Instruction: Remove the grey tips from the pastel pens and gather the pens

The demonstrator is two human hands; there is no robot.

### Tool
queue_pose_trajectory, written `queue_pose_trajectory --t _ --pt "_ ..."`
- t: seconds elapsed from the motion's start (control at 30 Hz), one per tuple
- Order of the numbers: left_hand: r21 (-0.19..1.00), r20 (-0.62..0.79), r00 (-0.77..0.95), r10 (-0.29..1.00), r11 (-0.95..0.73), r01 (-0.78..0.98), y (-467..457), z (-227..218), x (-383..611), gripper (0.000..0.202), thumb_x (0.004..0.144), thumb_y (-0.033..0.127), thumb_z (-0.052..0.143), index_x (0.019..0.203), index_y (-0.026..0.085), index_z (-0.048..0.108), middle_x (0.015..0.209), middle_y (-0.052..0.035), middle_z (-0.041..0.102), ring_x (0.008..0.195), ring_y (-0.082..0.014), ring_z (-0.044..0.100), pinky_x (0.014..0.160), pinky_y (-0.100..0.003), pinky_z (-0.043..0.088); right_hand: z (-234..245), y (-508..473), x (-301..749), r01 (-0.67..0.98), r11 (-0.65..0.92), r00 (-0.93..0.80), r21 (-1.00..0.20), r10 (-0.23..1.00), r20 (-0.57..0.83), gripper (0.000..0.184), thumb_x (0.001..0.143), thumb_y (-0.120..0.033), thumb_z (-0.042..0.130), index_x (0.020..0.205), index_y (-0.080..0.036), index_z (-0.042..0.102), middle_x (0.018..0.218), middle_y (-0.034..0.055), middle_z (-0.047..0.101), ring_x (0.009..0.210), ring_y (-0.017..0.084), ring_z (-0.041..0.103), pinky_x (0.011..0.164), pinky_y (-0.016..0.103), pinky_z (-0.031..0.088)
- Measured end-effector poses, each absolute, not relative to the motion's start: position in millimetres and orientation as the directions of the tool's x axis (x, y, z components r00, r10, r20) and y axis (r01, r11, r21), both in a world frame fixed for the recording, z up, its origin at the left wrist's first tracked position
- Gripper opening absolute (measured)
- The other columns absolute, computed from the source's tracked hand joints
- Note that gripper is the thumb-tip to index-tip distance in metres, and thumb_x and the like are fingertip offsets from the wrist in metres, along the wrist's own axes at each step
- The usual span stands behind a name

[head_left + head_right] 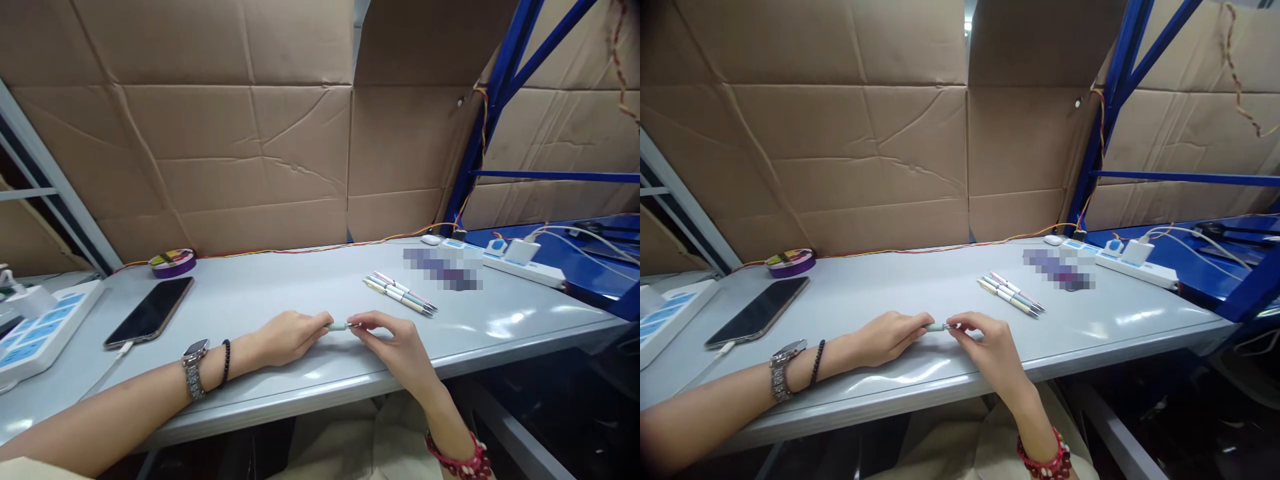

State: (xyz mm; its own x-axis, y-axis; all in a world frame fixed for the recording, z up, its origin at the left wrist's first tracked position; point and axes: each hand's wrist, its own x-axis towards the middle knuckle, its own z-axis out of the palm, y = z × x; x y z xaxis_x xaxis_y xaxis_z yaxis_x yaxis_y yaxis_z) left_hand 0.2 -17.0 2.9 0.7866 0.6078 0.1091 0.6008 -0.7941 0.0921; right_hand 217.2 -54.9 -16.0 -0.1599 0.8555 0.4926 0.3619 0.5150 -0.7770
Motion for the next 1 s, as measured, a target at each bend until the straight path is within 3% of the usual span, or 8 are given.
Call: queue_pose_trajectory --t 0.67,1.0 --pt "0.117 0.113 0.786 0.607 -0.794 0.596 -17.8 5.1 0.4 0.026 0.096 0.031 0.02 0.105 0.021 0.043 0.069 0.0 0.06 0.06 -0.0167 0.058 0.055 -0.024 0.036 -15.4 -56.2 217.7 0.327 0.505 -0.153 -0.799 0.862 0.483 0.012 0.078 -0.027 0.06 0.085 -0.024 0.069 0.086 0.0012 0.07 0.08 0.018 0.063 0.068 0.028 0.053" --pt "0.09 0.096 0.793 0.602 -0.799 0.595 -17.1 4.5 0.1 0.026 0.096 0.031 0.021 0.103 0.021 0.043 0.069 -0.0001 0.06 0.06 -0.0172 0.058 0.054 -0.024 0.036 -13.1 -56.7 216.5 0.4 0.463 -0.186 -0.791 0.886 0.424 0.016 0.08 -0.033 0.057 0.086 -0.023 0.068 0.085 0.001 0.07 0.081 0.019 0.063 0.07 0.027 0.05"
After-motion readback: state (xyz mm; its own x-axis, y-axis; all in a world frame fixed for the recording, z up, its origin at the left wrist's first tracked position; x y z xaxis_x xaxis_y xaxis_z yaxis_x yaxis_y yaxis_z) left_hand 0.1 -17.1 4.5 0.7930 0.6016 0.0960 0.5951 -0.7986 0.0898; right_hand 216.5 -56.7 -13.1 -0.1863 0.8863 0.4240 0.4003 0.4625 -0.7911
